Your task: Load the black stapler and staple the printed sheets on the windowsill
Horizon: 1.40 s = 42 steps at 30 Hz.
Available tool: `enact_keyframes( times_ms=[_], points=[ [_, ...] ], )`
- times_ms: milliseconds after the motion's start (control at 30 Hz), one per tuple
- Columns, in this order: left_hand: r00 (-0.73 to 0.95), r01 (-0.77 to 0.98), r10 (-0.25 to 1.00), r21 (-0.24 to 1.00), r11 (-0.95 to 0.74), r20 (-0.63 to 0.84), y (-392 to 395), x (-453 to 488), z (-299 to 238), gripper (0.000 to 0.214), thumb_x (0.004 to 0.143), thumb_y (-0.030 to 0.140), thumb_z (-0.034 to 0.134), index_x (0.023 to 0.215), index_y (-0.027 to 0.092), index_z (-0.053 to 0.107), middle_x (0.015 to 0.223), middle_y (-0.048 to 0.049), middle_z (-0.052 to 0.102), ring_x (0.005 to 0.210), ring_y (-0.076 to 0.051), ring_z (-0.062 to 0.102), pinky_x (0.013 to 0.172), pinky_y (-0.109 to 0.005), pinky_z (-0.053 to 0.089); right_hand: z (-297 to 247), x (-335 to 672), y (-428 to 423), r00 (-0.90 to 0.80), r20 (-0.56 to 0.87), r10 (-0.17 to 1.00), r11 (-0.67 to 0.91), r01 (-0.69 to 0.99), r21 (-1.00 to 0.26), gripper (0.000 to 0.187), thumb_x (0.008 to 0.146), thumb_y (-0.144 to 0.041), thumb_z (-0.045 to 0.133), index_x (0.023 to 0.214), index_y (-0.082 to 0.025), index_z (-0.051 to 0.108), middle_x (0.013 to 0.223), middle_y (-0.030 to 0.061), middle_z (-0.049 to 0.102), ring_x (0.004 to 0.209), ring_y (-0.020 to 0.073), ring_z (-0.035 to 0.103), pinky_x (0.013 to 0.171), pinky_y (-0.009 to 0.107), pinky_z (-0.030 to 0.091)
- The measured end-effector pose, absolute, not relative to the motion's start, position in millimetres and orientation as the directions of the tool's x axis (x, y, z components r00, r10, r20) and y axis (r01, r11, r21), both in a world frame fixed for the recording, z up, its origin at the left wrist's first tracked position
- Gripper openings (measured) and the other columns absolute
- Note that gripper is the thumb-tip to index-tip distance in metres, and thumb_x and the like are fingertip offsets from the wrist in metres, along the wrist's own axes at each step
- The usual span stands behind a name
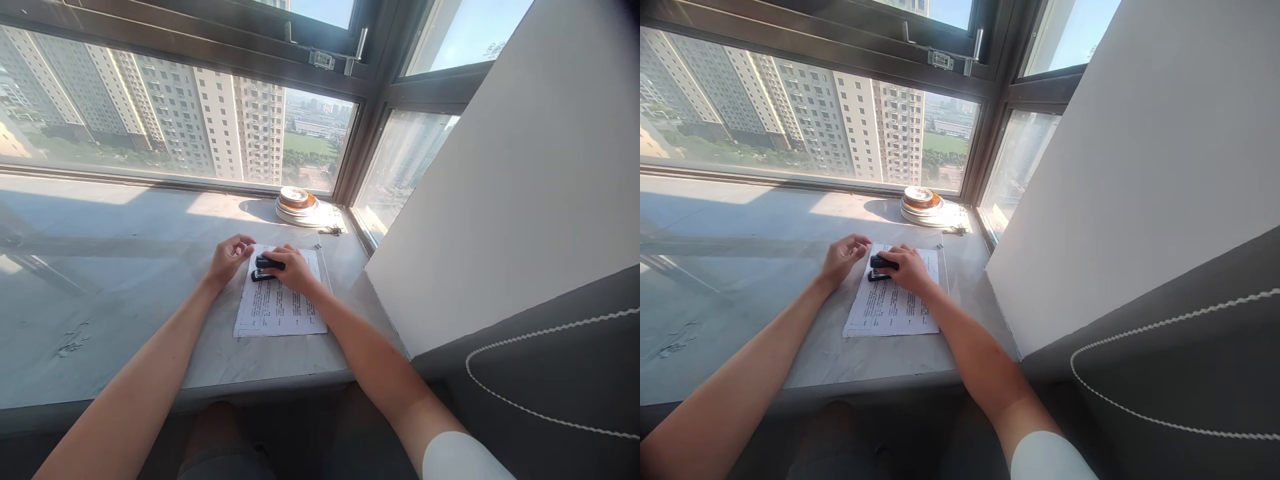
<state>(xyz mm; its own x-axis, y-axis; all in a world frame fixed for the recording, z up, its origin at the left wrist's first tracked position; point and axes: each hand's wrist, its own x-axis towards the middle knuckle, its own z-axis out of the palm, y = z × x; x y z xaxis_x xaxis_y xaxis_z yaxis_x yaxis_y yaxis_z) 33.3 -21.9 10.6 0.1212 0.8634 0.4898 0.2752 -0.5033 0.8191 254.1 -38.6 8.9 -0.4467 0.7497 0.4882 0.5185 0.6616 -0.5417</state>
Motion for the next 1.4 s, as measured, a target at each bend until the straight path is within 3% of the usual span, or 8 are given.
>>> enact_keyframes(
  times_ms=[133, 300, 433, 600, 833, 1000, 1200, 1400],
  points=[
    [0.020, 0.279, 0.873, 0.836, -0.472, 0.487, -20, 33, 10, 0.044, 0.099, 0.058, 0.054, 0.094, 0.018, 0.073, 0.082, -0.0051, 0.062, 0.075, -0.019, 0.055, 0.071, -0.031, 0.044, 10, 252, -46, -0.468, 0.446, 0.763, 0.647, 0.536, -0.543, 0.037, 0.089, -0.029, 0.081, 0.125, -0.029, 0.075, 0.104, 0.0026, 0.074, 0.098, 0.0216, 0.058, 0.089, 0.033, 0.044],
    [-0.021, 0.292, 0.903, 0.867, -0.404, 0.428, -18, 35, 7, 0.043, 0.098, 0.057, 0.054, 0.087, 0.019, 0.072, 0.079, -0.0043, 0.060, 0.072, -0.019, 0.053, 0.067, -0.030, 0.043, 11, 294, -72, -0.439, 0.397, 0.806, 0.588, 0.511, -0.627, 0.037, 0.085, -0.031, 0.083, 0.121, -0.031, 0.077, 0.103, 0.0015, 0.075, 0.097, 0.0221, 0.060, 0.093, 0.036, 0.047],
    [-0.044, 0.301, 0.918, 0.881, -0.364, 0.394, -16, 36, 4, 0.042, 0.096, 0.055, 0.054, 0.084, 0.019, 0.072, 0.079, -0.0044, 0.060, 0.071, -0.019, 0.053, 0.064, -0.029, 0.043, 16, 350, -82, -0.396, 0.408, 0.823, 0.565, 0.489, -0.664, 0.037, 0.089, -0.048, 0.077, 0.120, -0.029, 0.078, 0.106, 0.0047, 0.076, 0.101, 0.0254, 0.063, 0.095, 0.041, 0.050],
    [-0.071, 0.197, 0.909, 0.899, -0.390, 0.410, -12, 35, 1, 0.045, 0.097, 0.056, 0.051, 0.081, 0.019, 0.071, 0.073, -0.0024, 0.054, 0.064, -0.016, 0.047, 0.060, -0.029, 0.038, 10, 399, -50, 0.030, 0.489, 0.872, 0.365, 0.627, -0.689, 0.041, 0.102, -0.051, 0.049, 0.115, -0.025, 0.078, 0.122, 0.0094, 0.075, 0.115, 0.0291, 0.066, 0.104, 0.052, 0.051],
    [-0.128, 0.039, 0.901, 0.910, -0.412, 0.414, -11, 33, 1, 0.044, 0.096, 0.055, 0.055, 0.071, 0.021, 0.067, 0.059, 0.0008, 0.043, 0.055, -0.015, 0.041, 0.055, -0.028, 0.033, -22, 388, -11, -0.354, 0.285, 0.891, 0.453, 0.738, -0.501, 0.050, 0.102, -0.034, 0.052, 0.150, -0.023, 0.056, 0.164, 0.0088, 0.041, 0.156, 0.0264, 0.032, 0.127, 0.048, 0.034],
    [-0.223, -0.047, 0.892, 0.910, -0.413, 0.393, -8, 29, 3, 0.043, 0.092, 0.057, 0.060, 0.068, 0.022, 0.058, 0.058, 0.0016, 0.040, 0.054, -0.014, 0.040, 0.052, -0.028, 0.032, -29, 341, 10, -0.409, 0.210, 0.888, 0.458, 0.753, -0.473, 0.045, 0.104, -0.025, 0.050, 0.147, -0.015, 0.059, 0.160, 0.0158, 0.046, 0.154, 0.0289, 0.036, 0.129, 0.049, 0.029],
    [-0.280, -0.443, 0.881, 0.762, -0.472, 0.382, -20, -7, 20, 0.064, 0.094, 0.054, 0.059, 0.060, 0.021, 0.016, 0.054, 0.0058, 0.017, 0.046, -0.010, 0.020, 0.049, -0.027, 0.033, -31, 234, 26, -0.518, 0.255, 0.816, 0.575, 0.688, -0.443, 0.044, 0.106, -0.026, 0.046, 0.148, -0.017, 0.057, 0.161, 0.0119, 0.046, 0.155, 0.0247, 0.035, 0.129, 0.046, 0.027],
    [-0.318, -0.503, 0.823, 0.652, -0.567, 0.471, -40, -51, 28, 0.065, 0.093, 0.048, 0.058, 0.060, 0.017, 0.012, 0.049, 0.0044, 0.011, 0.044, -0.010, 0.017, 0.045, -0.028, 0.024, -30, 149, 27, -0.654, 0.296, 0.696, 0.705, 0.547, -0.452, 0.042, 0.105, -0.017, 0.045, 0.144, -0.017, 0.060, 0.161, 0.0123, 0.045, 0.153, 0.0228, 0.038, 0.126, 0.042, 0.033]
  ],
)
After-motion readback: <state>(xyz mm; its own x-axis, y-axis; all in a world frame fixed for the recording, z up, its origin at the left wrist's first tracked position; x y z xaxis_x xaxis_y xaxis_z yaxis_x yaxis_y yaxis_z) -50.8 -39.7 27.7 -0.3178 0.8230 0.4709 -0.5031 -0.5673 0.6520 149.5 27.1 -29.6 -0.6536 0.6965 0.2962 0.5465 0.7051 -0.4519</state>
